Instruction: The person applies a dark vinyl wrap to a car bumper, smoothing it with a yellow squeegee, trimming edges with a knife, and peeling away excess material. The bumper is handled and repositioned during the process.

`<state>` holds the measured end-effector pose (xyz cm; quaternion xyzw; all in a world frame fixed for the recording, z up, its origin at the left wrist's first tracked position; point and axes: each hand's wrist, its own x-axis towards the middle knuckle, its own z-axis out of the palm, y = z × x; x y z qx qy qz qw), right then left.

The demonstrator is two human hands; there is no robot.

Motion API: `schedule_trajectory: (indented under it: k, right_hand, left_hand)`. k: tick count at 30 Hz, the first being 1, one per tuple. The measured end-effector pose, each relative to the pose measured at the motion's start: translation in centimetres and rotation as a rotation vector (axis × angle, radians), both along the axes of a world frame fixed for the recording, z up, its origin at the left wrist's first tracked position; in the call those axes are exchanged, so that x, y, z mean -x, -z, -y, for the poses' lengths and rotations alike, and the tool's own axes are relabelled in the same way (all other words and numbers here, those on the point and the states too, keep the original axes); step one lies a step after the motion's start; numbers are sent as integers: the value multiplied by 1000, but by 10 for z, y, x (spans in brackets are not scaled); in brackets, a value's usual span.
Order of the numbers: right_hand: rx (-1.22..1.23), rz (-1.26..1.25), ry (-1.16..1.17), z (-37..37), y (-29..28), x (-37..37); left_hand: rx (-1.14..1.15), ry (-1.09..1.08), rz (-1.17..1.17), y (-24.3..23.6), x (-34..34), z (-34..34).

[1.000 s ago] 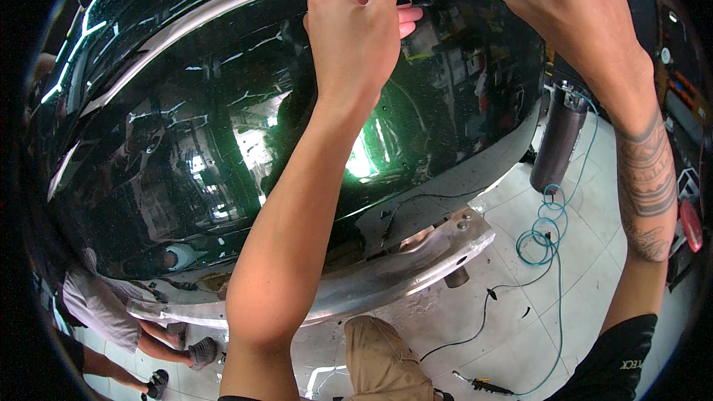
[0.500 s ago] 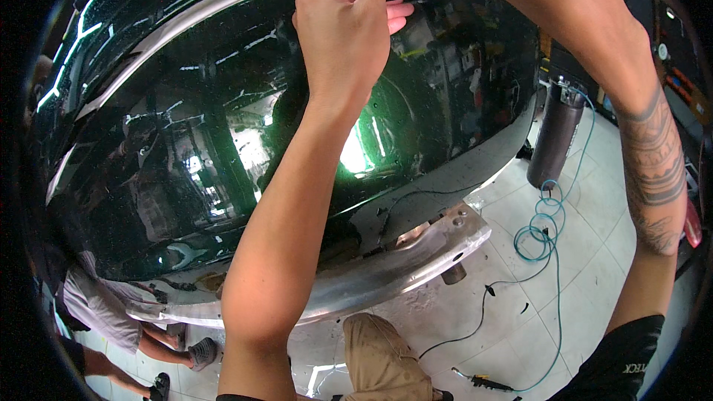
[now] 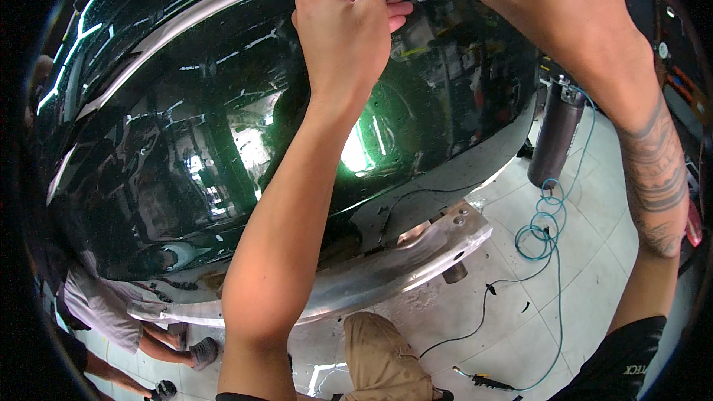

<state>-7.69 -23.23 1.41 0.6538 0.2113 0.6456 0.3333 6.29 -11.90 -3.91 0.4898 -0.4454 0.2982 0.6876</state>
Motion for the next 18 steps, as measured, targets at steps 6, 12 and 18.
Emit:
schedule_trajectory:
  k: [6,12,18]
  right_hand:
    - [-16,-13,49,-2,1,0]
    - [-2,10,22,-2,2,-3]
    - [9,32,12,-3,3,1]
  left_hand:
    - [-7,5,5,-1,-1,0]
    - [-79,-54,48,2,-1,-1]
    - [-41,-53,65,4,-3,1]
